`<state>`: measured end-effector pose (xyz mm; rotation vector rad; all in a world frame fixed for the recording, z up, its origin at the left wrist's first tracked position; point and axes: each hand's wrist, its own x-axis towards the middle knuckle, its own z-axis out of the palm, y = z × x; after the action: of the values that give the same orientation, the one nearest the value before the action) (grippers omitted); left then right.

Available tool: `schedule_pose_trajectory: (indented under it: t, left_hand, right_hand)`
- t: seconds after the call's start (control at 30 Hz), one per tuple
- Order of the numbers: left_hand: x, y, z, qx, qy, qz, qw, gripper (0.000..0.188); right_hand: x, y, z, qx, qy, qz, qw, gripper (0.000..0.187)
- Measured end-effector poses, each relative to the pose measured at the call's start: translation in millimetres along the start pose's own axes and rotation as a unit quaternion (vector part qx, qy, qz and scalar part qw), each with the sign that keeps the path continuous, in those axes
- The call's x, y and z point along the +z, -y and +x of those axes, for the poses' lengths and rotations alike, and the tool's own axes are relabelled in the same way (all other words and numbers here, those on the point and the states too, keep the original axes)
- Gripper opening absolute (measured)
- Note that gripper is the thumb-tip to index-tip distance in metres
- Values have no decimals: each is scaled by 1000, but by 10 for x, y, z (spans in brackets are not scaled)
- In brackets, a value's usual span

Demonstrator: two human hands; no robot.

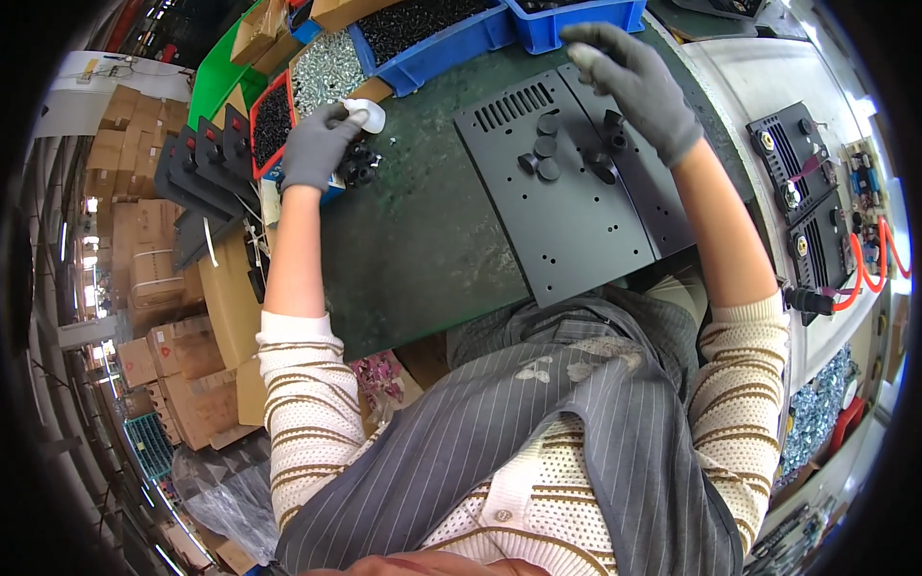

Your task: The recorder assembles an electronic device housing by attaching components, using a power screwdriver, and applying adhesive.

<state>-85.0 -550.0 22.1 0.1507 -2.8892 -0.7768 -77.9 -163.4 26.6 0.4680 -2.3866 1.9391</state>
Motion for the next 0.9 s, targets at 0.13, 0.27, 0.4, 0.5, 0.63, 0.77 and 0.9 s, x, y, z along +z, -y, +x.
schedule_pose_trajectory:
  t: [0.13,0.27,0.4,0.5,0.63,0.77,0.9]
  left_hand:
    - [141,-225,68,-48,47,155,986,42]
    - [219,-261,121,-18,57,118,991,42]
    - [271,-313,107,-5,28,86,996,40]
    - [14,-263,118,0,99,135,986,41]
    - [-285,219,522,-7,-2,107,994,36]
    - [-140,434,1082,13,32,110,993,49]
    - [15,458,1323,-2,81,172,982,60]
  right_hand:
    - [-123,-94,-365,70,1,15,997,31]
    - [-294,-194,-724,128,-78,40,988,30]
    - [-446,-307,-1125,148,-119,136,972,32]
    - [-547,-329,-1611,147,-119,164,968,35]
    - [-858,-384,-2216,274,29,152,949,42]
    - [-1206,-696,-2783,520,62,29,852,36]
    - [-1484,-768,-3104,568,-145,-84,805,34]
